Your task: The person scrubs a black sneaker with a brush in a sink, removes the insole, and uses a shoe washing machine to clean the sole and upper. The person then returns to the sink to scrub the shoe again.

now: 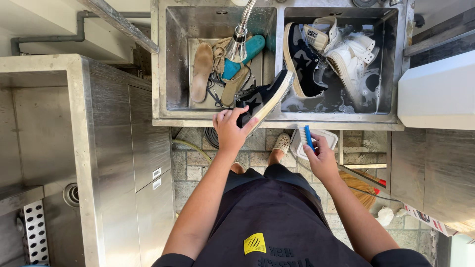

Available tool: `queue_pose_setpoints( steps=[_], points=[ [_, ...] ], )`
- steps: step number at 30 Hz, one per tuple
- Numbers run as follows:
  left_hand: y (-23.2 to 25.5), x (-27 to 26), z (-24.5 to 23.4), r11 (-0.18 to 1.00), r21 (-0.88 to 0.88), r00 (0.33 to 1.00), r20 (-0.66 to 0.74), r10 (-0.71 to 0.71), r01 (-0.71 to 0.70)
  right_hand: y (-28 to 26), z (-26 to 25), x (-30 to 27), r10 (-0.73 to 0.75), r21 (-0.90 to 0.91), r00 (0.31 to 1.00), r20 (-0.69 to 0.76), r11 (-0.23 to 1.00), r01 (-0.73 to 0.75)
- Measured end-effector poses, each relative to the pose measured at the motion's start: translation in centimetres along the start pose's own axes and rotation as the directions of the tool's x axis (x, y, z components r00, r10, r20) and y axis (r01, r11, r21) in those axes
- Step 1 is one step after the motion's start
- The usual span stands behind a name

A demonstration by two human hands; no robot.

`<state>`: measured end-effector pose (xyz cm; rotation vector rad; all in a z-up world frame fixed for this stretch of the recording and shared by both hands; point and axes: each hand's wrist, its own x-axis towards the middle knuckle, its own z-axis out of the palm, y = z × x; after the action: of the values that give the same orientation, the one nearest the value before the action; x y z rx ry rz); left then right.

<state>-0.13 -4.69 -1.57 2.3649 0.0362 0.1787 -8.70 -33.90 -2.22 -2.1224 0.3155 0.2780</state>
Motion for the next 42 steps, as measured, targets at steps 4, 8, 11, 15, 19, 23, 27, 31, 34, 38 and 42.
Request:
queue_pose_setpoints(
  steps=[4,8,11,15,19,23,27,31,34,38,42],
  points=[
    [0.9,0.2,0.9,0.996,0.059,0.997,-0.006,-0.071,0.071,-0.7,-0.6,0.6,-0.02,-0.028,1.0,0.004,0.999,0.02],
    [-0.6,0.5,-0.4,0.995,-0.089,0.988,0.149,-0.039,0.053,-0.7,-1.2,1.3,-0.019,-0.028,1.0,0.005,0.999,0.019],
    [-2.3,0.6,-1.8,0.975,-0.22,0.957,0.289,0.035,0.031,-0.5,-1.8,1.6,0.003,-0.032,1.0,0.011,0.999,-0.003],
    [-2.1,0.9,-1.1,0.985,-0.165,0.973,0.23,-0.008,0.047,-0.3,-2.5,2.1,-0.013,-0.064,1.0,0.0,0.998,0.013],
    [0.1,0.7,-0.1,0.987,-0.014,0.978,0.138,-0.155,0.159,0.1,-2.9,2.4,0.008,-0.106,1.0,-0.003,0.994,-0.008],
    [1.1,0.6,0.7,0.976,0.062,0.974,0.072,-0.213,0.209,0.6,-3.3,2.6,-0.065,-0.147,0.998,-0.026,0.987,0.061],
    [-0.2,0.5,-0.3,0.997,-0.045,0.993,0.11,-0.05,0.055,0.9,-5.2,4.0,-0.058,-0.209,0.995,-0.079,0.977,0.04],
    [-1.3,0.3,-1.7,0.99,-0.132,0.985,0.171,-0.026,0.049,2.3,-9.1,7.9,-0.33,-0.55,0.926,-0.184,0.815,0.181],
    [-1.0,-0.2,-1.9,0.985,-0.133,0.984,0.155,-0.091,0.112,4.3,-11.3,12.5,-0.221,-0.712,0.962,-0.161,0.701,0.042],
    [0.0,-0.9,-2.1,0.999,0.015,0.991,0.132,-0.038,0.036,7.4,-9.3,19.5,0.033,-0.863,0.999,-0.026,0.504,-0.039],
    [1.3,-1.8,-1.9,0.992,0.033,0.988,0.095,-0.123,0.121,6.8,-6.5,22.0,0.319,-0.607,0.94,0.12,0.773,-0.185]
  ],
)
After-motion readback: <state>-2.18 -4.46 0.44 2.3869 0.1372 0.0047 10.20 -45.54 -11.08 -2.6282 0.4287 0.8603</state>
